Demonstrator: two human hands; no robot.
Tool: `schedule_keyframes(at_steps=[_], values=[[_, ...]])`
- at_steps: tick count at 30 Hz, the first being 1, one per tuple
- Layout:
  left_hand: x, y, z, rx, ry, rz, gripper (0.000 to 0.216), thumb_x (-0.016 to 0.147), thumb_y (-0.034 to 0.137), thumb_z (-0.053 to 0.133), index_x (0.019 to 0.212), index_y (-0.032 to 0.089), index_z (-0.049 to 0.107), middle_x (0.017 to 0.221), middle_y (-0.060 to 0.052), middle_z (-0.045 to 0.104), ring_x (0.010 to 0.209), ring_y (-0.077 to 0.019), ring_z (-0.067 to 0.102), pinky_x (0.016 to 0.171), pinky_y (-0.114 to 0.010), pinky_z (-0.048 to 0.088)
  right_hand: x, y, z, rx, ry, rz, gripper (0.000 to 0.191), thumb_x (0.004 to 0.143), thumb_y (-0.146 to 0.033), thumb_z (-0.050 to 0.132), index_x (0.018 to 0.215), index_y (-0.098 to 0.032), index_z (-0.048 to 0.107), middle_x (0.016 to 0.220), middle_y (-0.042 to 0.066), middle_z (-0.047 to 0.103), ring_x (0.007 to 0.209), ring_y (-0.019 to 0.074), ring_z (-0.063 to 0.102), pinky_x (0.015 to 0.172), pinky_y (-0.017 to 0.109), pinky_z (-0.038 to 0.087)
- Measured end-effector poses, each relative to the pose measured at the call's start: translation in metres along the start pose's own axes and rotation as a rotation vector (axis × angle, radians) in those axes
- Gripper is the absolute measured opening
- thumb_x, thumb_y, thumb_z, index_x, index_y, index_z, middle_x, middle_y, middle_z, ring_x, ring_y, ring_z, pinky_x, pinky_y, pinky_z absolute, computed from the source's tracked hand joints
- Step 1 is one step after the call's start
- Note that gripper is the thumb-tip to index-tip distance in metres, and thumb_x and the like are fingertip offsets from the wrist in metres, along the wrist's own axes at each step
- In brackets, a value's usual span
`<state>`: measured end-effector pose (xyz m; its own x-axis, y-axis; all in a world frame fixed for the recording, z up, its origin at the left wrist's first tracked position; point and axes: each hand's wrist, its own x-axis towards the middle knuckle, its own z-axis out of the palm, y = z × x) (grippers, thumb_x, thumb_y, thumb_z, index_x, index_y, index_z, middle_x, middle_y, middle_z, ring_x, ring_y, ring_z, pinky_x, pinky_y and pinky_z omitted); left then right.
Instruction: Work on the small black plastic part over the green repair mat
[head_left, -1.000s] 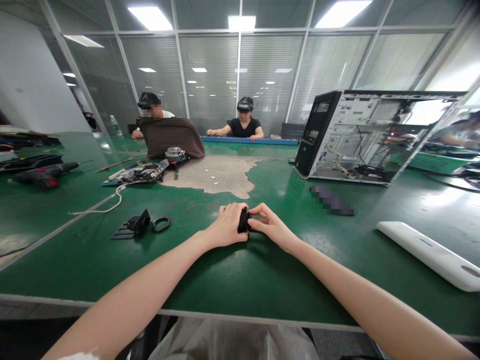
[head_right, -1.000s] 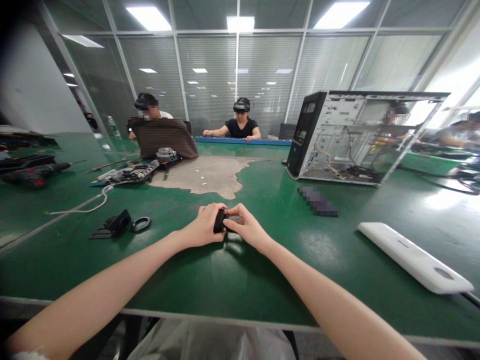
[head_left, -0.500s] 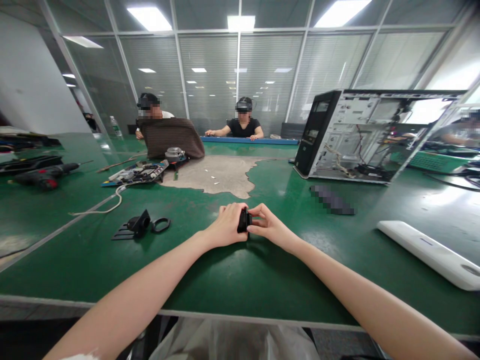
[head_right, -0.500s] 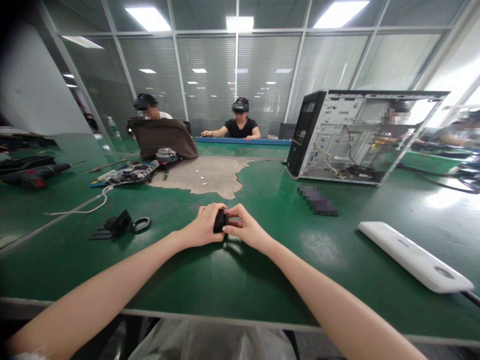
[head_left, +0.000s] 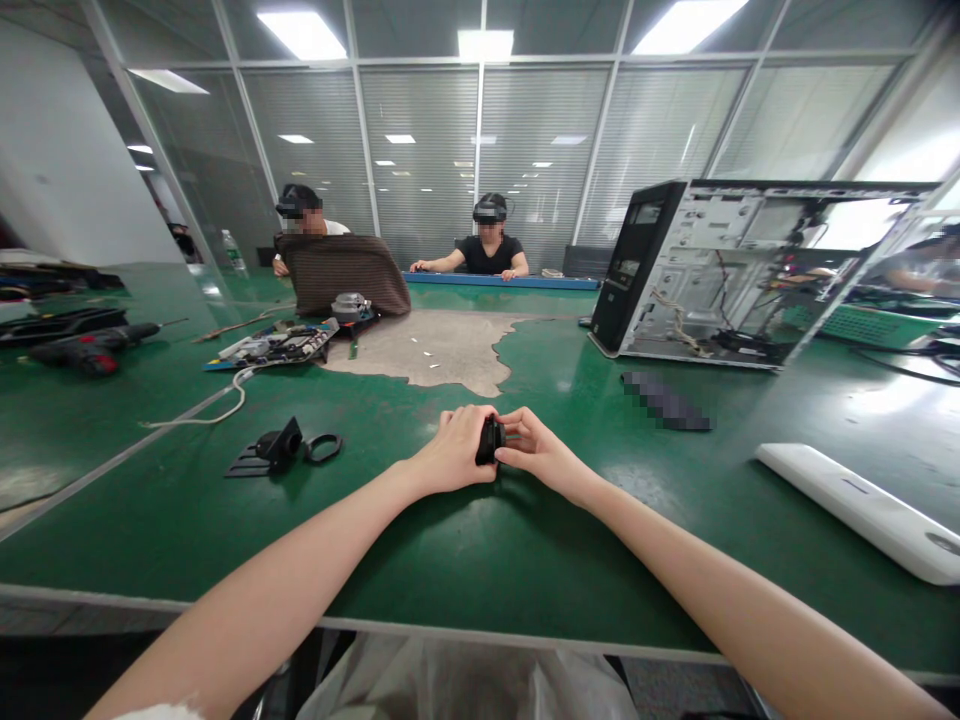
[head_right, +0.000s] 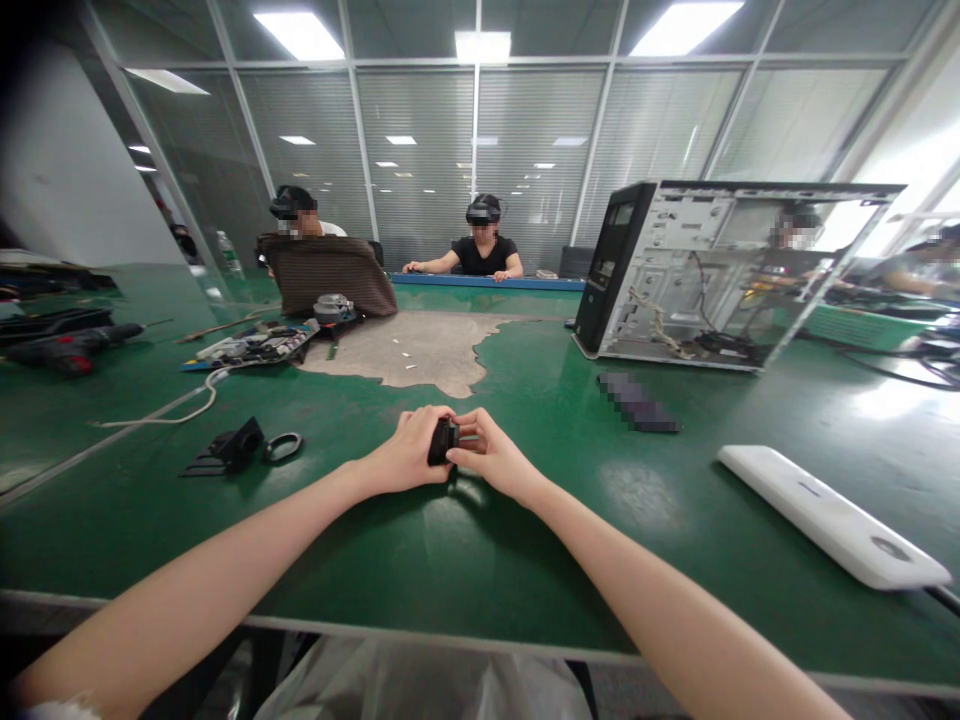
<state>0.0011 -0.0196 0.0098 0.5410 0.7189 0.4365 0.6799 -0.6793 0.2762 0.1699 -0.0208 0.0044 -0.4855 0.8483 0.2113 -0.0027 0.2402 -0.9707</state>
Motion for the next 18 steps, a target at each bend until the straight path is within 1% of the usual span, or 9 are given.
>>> schedule_keyframes(at_steps=[2,7,14,18], values=[[0.0001,0.0000,0.0004,0.002,-0.001,-0.002,0.055,0.060,0.027,0.056,0.109,0.019,0.031,0.099,-0.007,0.047,0.092,-0.0234,0.044,0.080,-0.038,0.030,-0.0013,-0.0021,0.0001,0.019,-0.004,0.005,0.034,0.065,-0.028,0.064,0.091,-0.022,0.042,0.095,0.001,0.054,0.087,0.0145,0.056,0.084,0.036,0.042],[0.0001,0.0002,0.0004,-0.002,0.002,0.006,0.053,0.061,0.027,0.056,0.107,0.019,0.032,0.099,-0.006,0.047,0.091,-0.0228,0.044,0.079,-0.038,0.030,-0.0011,-0.0033,0.0035,0.000,0.069,0.007,0.024,0.070,-0.031,0.059,0.085,-0.021,0.044,0.090,0.001,0.055,0.086,0.0137,0.055,0.083,0.035,0.042],[0.0003,0.0004,0.0008,-0.013,-0.004,-0.006,0.053,0.060,0.026,0.056,0.107,0.020,0.032,0.100,-0.006,0.047,0.093,-0.0233,0.044,0.080,-0.038,0.030,0.0017,0.0001,0.0027,-0.011,0.081,0.043,0.032,0.069,-0.032,0.060,0.093,-0.023,0.042,0.092,0.001,0.053,0.083,0.0134,0.056,0.081,0.036,0.044],[0.0003,0.0000,0.0010,-0.016,-0.005,-0.004,0.053,0.061,0.028,0.056,0.107,0.020,0.032,0.100,-0.006,0.047,0.093,-0.0234,0.044,0.080,-0.038,0.030,0.0013,-0.0008,0.0017,0.011,0.056,-0.006,0.034,0.064,-0.030,0.065,0.089,-0.021,0.043,0.096,0.002,0.053,0.088,0.0145,0.055,0.086,0.037,0.042]])
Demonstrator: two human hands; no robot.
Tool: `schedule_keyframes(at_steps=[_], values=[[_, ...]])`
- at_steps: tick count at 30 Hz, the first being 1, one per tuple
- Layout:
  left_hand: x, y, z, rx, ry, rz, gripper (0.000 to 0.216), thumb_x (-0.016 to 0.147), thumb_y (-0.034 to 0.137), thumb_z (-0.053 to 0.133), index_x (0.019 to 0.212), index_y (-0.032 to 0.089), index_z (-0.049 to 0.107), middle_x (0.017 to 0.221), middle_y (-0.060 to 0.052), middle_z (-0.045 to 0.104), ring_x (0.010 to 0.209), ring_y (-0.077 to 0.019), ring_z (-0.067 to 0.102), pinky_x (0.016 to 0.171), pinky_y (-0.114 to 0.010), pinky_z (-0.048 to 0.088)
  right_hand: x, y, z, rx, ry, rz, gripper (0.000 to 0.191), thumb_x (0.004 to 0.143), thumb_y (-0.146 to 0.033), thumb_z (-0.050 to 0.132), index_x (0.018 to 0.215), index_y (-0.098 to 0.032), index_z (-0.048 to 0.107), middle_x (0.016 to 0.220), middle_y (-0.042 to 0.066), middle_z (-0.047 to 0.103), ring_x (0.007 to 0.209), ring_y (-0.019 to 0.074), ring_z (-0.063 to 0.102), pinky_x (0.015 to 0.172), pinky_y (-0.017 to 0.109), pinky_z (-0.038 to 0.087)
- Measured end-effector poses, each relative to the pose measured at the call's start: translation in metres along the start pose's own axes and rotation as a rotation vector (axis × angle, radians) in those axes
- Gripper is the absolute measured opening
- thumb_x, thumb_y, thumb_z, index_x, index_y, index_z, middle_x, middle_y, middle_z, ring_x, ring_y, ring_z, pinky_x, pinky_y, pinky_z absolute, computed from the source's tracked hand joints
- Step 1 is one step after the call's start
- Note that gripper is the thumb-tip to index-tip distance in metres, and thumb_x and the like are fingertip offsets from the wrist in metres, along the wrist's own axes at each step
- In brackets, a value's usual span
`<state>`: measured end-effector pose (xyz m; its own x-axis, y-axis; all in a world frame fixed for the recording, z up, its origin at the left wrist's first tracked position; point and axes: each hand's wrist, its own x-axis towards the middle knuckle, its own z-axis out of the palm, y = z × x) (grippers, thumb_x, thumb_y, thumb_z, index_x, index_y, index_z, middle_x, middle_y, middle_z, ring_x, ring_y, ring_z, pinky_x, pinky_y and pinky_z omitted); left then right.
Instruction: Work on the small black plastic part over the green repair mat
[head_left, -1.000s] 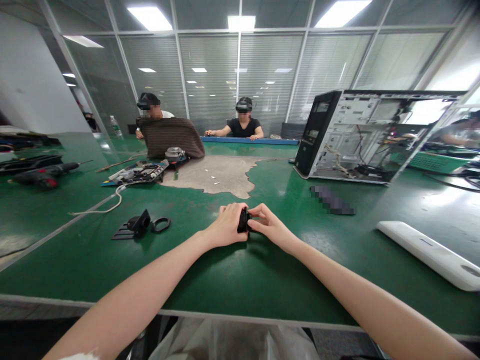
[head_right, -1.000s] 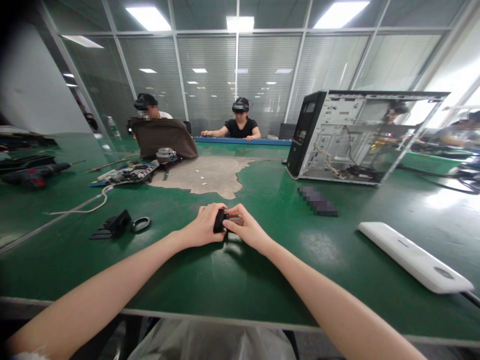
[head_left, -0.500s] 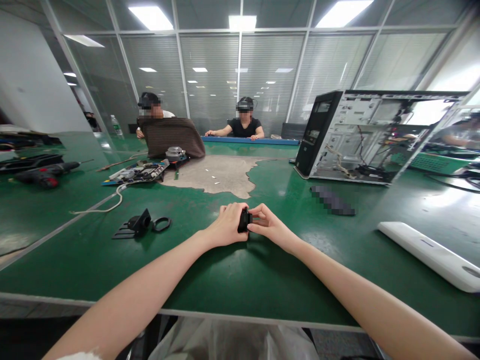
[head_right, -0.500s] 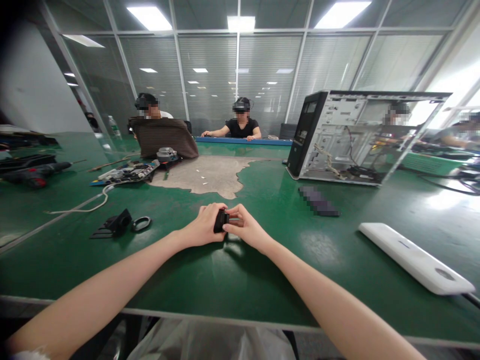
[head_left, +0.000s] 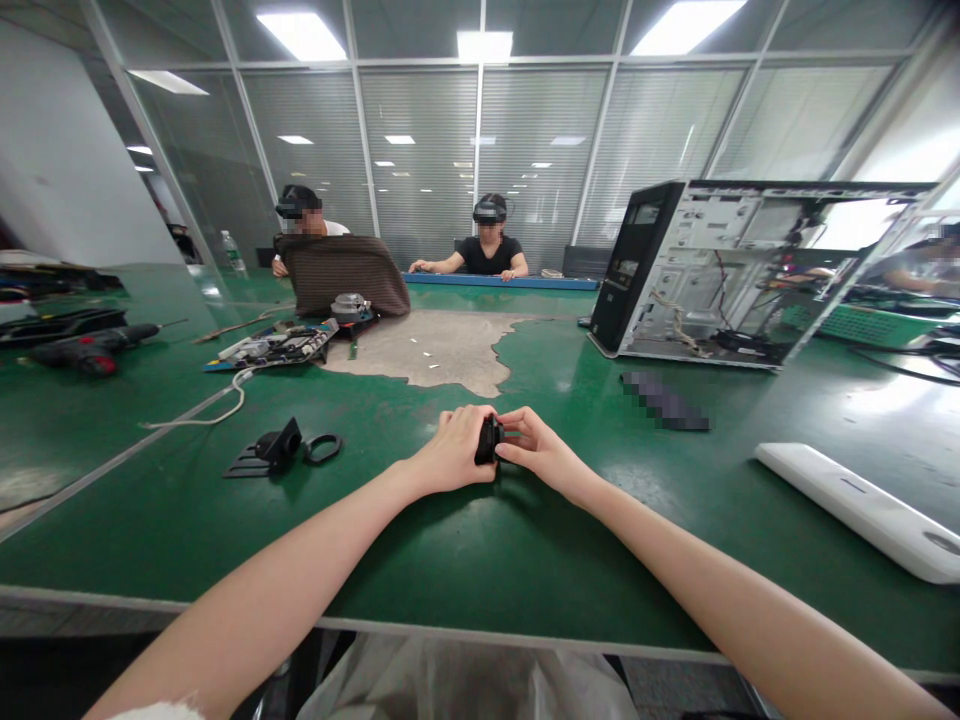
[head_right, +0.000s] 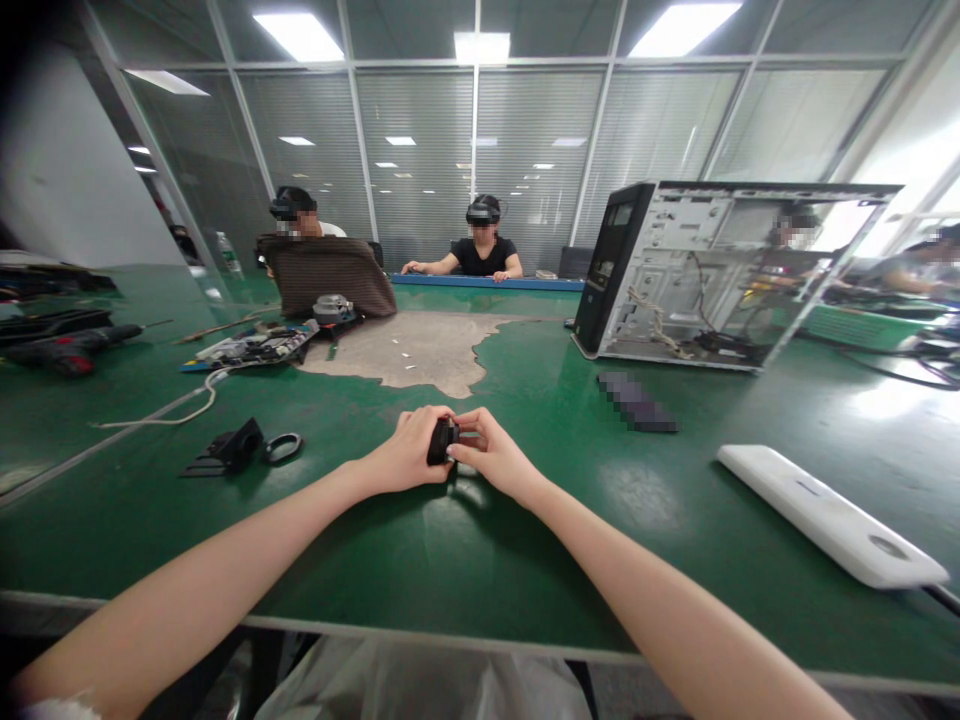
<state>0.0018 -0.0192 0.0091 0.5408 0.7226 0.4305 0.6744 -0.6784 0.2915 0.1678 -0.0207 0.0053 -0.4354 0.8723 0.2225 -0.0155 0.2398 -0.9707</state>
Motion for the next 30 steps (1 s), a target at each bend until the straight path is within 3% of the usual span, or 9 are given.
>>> schedule_keyframes(at_steps=[10,15,23,30], values=[[-0.0005,-0.0007,-0.0004,0.014,0.010,0.018,0.052,0.062,0.028,0.056,0.107,0.019,0.033,0.099,-0.006,0.047,0.092,-0.0226,0.044,0.079,-0.037,0.031,0.0004,0.0017,0.0029,0.016,0.067,0.050,0.027,0.069,-0.035,0.059,0.085,-0.021,0.043,0.089,0.000,0.053,0.076,0.0114,0.056,0.073,0.031,0.047],[-0.0002,0.0004,-0.0011,0.014,0.002,0.007,0.053,0.062,0.029,0.056,0.108,0.019,0.032,0.099,-0.007,0.047,0.092,-0.0230,0.044,0.080,-0.038,0.031,0.0017,0.0035,0.0013,-0.024,0.089,0.106,0.030,0.069,-0.035,0.058,0.091,-0.021,0.044,0.094,0.002,0.052,0.082,0.0134,0.055,0.078,0.035,0.046],[0.0005,-0.0021,0.0010,0.032,0.009,0.026,0.054,0.061,0.028,0.057,0.108,0.018,0.032,0.099,-0.007,0.047,0.092,-0.0226,0.044,0.080,-0.037,0.031,-0.0035,-0.0029,-0.0009,0.020,-0.036,0.026,0.036,0.065,-0.025,0.065,0.091,-0.022,0.041,0.095,0.001,0.053,0.086,0.0134,0.056,0.084,0.035,0.042],[0.0004,-0.0019,0.0016,0.023,0.014,0.014,0.053,0.061,0.029,0.057,0.107,0.019,0.032,0.099,-0.006,0.047,0.092,-0.0225,0.044,0.080,-0.037,0.031,-0.0011,-0.0005,0.0021,-0.015,0.043,0.047,0.023,0.071,-0.030,0.057,0.087,-0.021,0.042,0.088,0.001,0.054,0.083,0.0124,0.055,0.078,0.032,0.043]])
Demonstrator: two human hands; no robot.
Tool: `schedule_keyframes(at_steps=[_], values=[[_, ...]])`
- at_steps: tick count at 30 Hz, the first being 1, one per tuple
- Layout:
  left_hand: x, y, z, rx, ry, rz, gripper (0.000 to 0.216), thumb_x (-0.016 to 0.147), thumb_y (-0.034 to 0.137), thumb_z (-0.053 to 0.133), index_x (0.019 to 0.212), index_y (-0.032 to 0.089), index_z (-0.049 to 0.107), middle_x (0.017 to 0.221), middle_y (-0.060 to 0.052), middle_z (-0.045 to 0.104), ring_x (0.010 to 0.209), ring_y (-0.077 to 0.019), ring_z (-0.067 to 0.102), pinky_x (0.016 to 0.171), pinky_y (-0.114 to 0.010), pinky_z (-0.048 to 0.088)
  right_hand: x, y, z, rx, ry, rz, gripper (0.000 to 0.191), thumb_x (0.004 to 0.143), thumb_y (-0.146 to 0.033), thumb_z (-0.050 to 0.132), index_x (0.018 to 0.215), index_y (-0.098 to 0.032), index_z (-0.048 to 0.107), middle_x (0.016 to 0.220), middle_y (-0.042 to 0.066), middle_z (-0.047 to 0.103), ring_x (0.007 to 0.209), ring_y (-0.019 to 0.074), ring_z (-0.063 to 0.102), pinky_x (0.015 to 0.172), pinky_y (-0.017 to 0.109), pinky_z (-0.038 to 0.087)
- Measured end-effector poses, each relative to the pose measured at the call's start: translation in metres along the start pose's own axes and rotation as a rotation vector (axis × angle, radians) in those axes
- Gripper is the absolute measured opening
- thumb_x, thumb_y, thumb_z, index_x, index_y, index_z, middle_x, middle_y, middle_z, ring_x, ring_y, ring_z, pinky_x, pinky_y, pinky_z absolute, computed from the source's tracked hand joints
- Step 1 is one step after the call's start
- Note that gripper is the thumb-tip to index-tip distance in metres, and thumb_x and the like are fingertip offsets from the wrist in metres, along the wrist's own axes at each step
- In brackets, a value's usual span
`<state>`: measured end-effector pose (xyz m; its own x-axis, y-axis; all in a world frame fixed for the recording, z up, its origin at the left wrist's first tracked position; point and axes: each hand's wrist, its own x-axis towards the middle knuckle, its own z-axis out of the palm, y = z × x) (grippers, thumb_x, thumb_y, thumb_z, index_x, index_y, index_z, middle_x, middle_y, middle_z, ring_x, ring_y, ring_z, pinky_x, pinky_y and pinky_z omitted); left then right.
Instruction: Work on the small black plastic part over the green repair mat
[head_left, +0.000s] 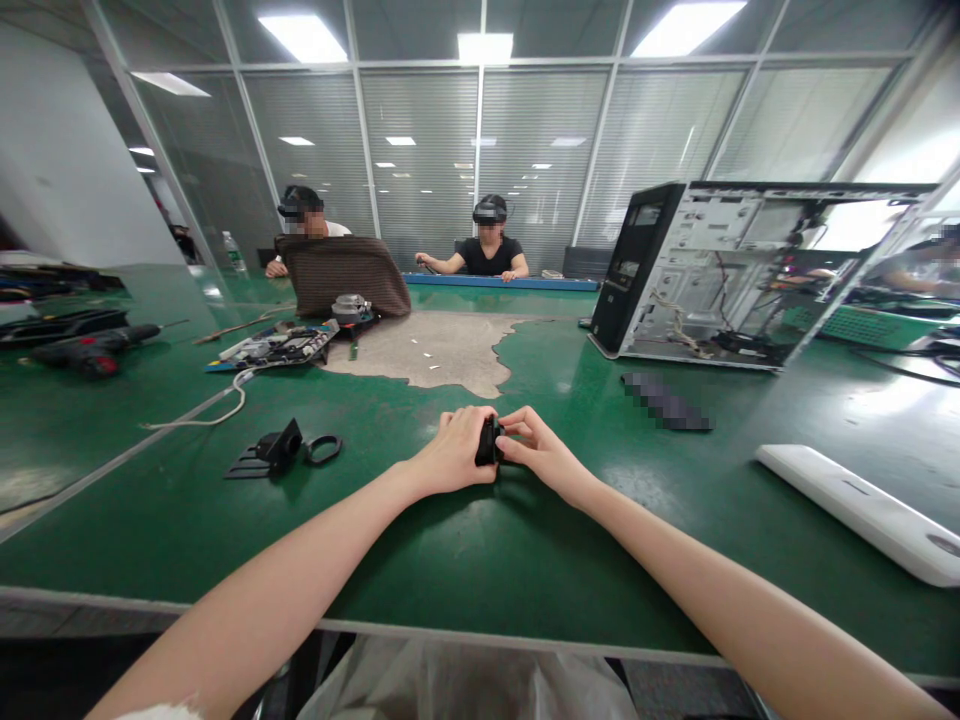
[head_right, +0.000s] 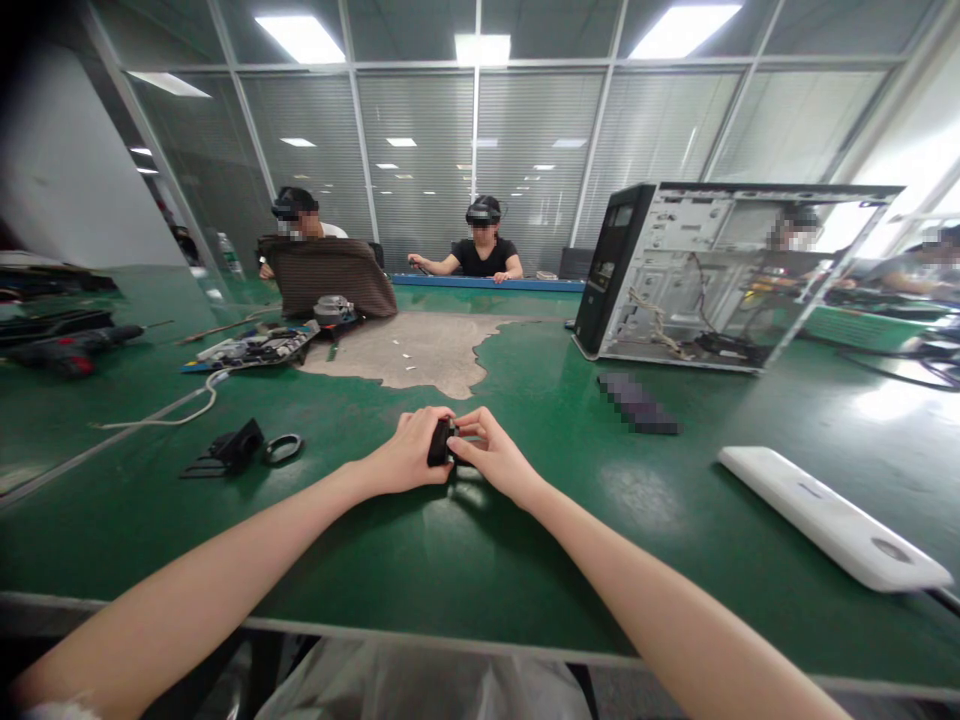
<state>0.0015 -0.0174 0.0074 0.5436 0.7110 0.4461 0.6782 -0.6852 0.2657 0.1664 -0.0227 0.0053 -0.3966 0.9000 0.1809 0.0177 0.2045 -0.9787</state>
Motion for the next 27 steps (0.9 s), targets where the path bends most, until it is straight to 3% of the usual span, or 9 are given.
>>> schedule_keyframes(at_steps=[6,15,21,27], values=[[-0.001,0.001,-0.001,-0.017,-0.003,-0.001,0.052,0.062,0.030,0.056,0.107,0.019,0.032,0.099,-0.006,0.047,0.092,-0.0227,0.044,0.080,-0.037,0.030,0.004,0.005,-0.002,-0.049,0.027,0.000,0.028,0.070,-0.030,0.058,0.093,-0.020,0.044,0.094,0.003,0.053,0.088,0.0143,0.053,0.083,0.035,0.042],[0.000,0.001,-0.001,-0.020,-0.013,-0.010,0.055,0.060,0.026,0.058,0.108,0.019,0.032,0.100,-0.007,0.046,0.093,-0.0234,0.044,0.081,-0.039,0.030,-0.001,-0.003,-0.002,0.073,-0.087,-0.011,0.038,0.063,-0.022,0.066,0.092,-0.022,0.041,0.091,0.000,0.053,0.085,0.0136,0.056,0.081,0.033,0.042],[0.000,0.001,-0.001,-0.028,-0.006,0.002,0.053,0.062,0.028,0.056,0.108,0.019,0.032,0.100,-0.006,0.047,0.093,-0.0227,0.044,0.081,-0.038,0.030,0.000,-0.001,0.000,0.001,-0.011,-0.004,0.023,0.073,-0.032,0.055,0.088,-0.021,0.043,0.084,0.000,0.054,0.079,0.0113,0.055,0.076,0.030,0.043],[-0.001,0.000,-0.001,-0.001,0.002,0.007,0.053,0.062,0.030,0.056,0.107,0.019,0.032,0.099,-0.006,0.047,0.092,-0.0227,0.044,0.079,-0.037,0.031,0.004,0.007,-0.001,-0.052,0.014,0.023,0.029,0.072,-0.033,0.055,0.097,-0.021,0.043,0.085,0.001,0.055,0.077,0.0124,0.055,0.076,0.033,0.044]])
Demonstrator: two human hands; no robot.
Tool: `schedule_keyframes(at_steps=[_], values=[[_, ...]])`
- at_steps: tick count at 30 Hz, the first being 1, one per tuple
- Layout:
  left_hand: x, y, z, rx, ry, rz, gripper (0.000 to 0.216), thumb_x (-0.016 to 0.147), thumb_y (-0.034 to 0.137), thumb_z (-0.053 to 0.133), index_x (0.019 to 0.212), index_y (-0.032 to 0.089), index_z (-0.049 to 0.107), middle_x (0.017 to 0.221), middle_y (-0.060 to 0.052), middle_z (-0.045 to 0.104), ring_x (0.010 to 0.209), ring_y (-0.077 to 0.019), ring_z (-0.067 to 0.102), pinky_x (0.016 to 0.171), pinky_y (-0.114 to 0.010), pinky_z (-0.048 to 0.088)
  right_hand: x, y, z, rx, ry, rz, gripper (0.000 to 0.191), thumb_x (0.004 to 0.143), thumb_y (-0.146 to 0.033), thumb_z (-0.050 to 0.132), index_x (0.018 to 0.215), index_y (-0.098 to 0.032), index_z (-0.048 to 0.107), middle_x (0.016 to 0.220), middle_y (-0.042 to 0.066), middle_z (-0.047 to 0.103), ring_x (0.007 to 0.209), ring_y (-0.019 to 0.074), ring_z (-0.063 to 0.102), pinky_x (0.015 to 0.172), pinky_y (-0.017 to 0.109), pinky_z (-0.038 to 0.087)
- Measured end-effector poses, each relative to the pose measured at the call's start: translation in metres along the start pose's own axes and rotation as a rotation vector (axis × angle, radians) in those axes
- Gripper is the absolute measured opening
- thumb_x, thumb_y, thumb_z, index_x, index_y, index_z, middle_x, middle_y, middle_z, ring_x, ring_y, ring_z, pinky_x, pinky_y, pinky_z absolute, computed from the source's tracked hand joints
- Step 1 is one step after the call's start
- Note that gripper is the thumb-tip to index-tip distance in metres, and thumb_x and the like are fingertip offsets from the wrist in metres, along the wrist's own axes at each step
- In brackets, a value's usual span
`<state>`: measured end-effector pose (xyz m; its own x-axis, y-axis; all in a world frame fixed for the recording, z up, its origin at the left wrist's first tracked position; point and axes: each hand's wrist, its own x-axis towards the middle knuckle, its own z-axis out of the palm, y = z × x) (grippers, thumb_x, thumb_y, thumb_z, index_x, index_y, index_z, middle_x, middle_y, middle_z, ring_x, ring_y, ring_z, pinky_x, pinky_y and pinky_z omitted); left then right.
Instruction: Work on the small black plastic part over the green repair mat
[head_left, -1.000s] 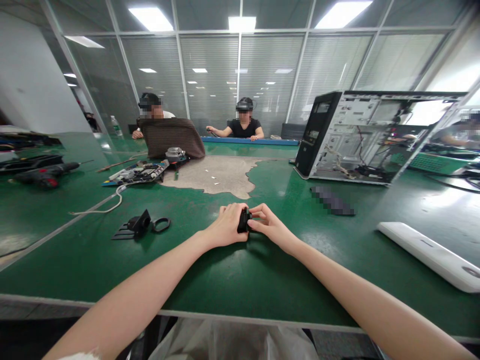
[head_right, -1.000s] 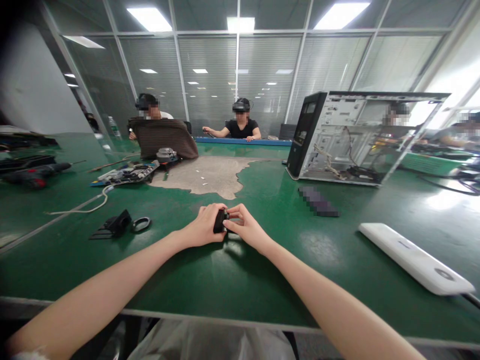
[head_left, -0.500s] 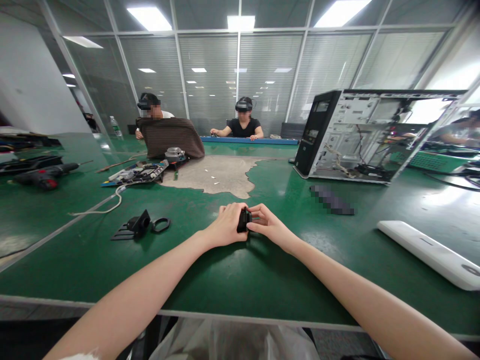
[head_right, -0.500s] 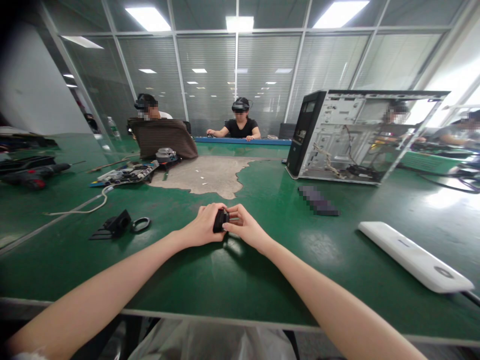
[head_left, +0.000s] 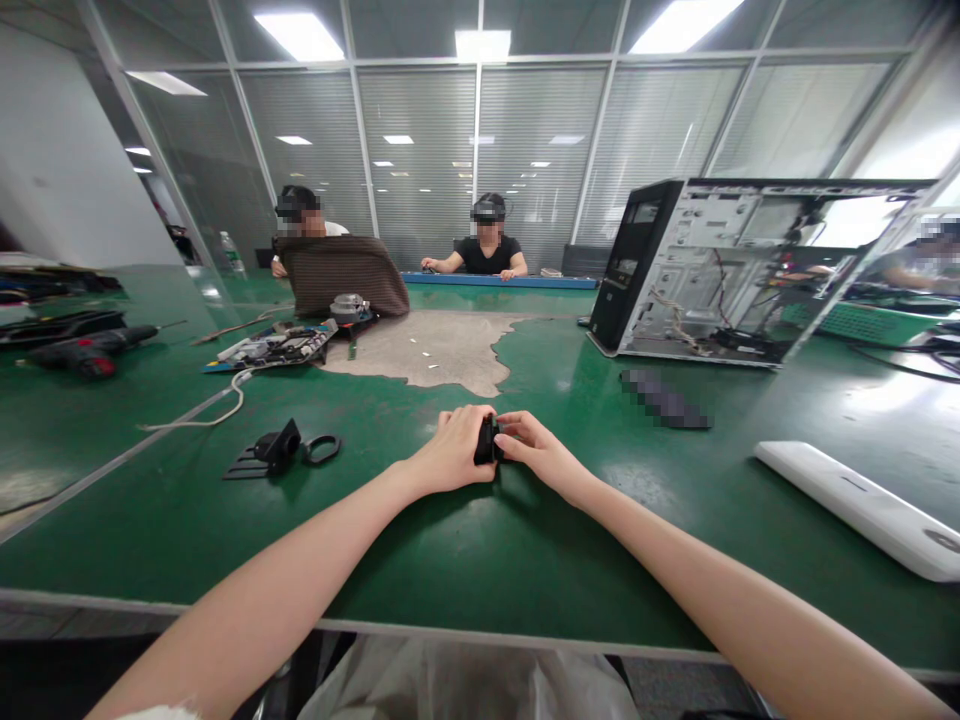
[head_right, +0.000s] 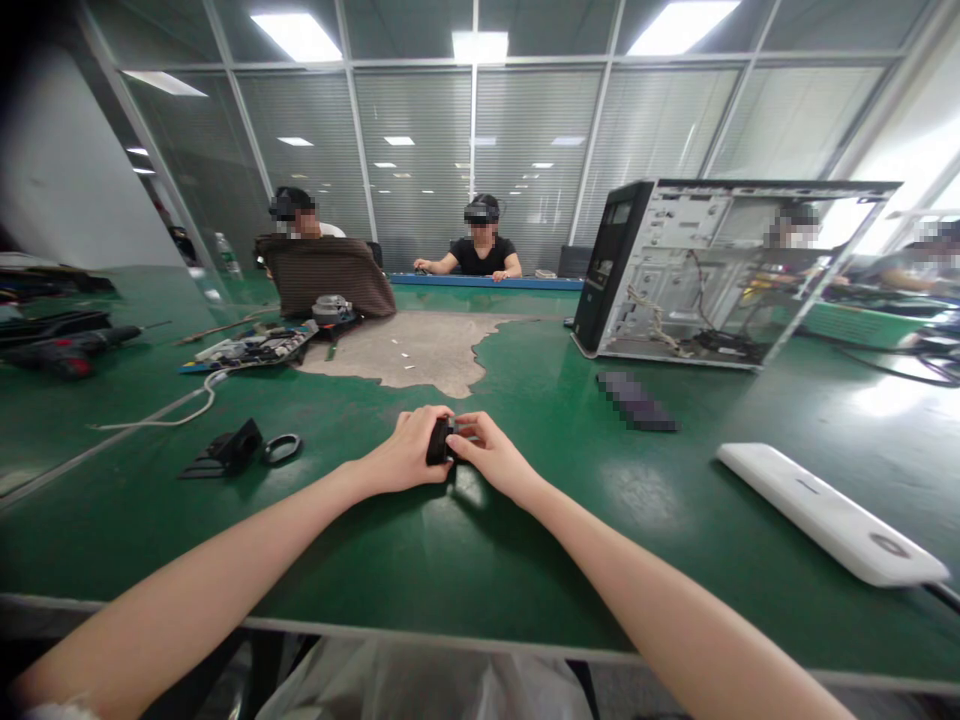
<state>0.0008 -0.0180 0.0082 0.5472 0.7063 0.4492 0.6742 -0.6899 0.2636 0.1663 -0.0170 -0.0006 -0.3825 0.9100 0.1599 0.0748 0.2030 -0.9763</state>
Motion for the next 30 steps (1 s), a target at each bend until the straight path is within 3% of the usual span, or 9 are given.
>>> schedule_keyframes(at_steps=[8,14,19,27,30], values=[[0.0002,-0.0006,0.0008,0.002,-0.002,0.001,0.053,0.061,0.029,0.056,0.108,0.019,0.032,0.099,-0.006,0.047,0.092,-0.0225,0.044,0.079,-0.037,0.031,-0.0039,-0.0064,-0.0031,0.091,-0.115,-0.047,0.036,0.064,-0.026,0.065,0.093,-0.022,0.043,0.090,0.000,0.054,0.085,0.0130,0.055,0.081,0.032,0.042],[0.0003,0.0000,0.0002,-0.019,-0.003,-0.006,0.053,0.061,0.028,0.056,0.108,0.020,0.032,0.099,-0.006,0.047,0.092,-0.0227,0.044,0.080,-0.037,0.030,-0.0049,-0.0071,0.0005,0.094,-0.047,-0.016,0.025,0.072,-0.034,0.056,0.090,-0.021,0.044,0.082,-0.001,0.055,0.078,0.0113,0.055,0.075,0.030,0.043],[0.0002,0.0020,-0.0014,-0.021,-0.008,-0.011,0.052,0.062,0.028,0.056,0.107,0.020,0.032,0.099,-0.006,0.047,0.092,-0.0230,0.044,0.080,-0.038,0.031,-0.0013,-0.0016,0.0000,0.057,-0.021,0.004,0.031,0.072,-0.036,0.056,0.098,-0.023,0.043,0.084,0.000,0.056,0.076,0.0117,0.056,0.076,0.032,0.044],[0.0001,0.0008,-0.0004,-0.008,-0.018,-0.015,0.054,0.062,0.028,0.057,0.109,0.019,0.032,0.100,-0.007,0.047,0.093,-0.0232,0.045,0.081,-0.038,0.030,-0.0042,-0.0056,-0.0040,0.042,-0.108,-0.071,0.035,0.065,-0.029,0.064,0.093,-0.022,0.044,0.094,0.002,0.054,0.086,0.0136,0.055,0.082,0.034,0.042],[0.0003,-0.0001,0.0005,-0.004,-0.012,-0.008,0.055,0.061,0.029,0.056,0.109,0.019,0.031,0.101,-0.007,0.047,0.094,-0.0232,0.044,0.081,-0.039,0.030,-0.0056,-0.0076,-0.0024,0.041,-0.080,-0.059,0.029,0.068,-0.030,0.061,0.089,-0.022,0.044,0.092,0.001,0.054,0.084,0.0134,0.055,0.081,0.034,0.042]])
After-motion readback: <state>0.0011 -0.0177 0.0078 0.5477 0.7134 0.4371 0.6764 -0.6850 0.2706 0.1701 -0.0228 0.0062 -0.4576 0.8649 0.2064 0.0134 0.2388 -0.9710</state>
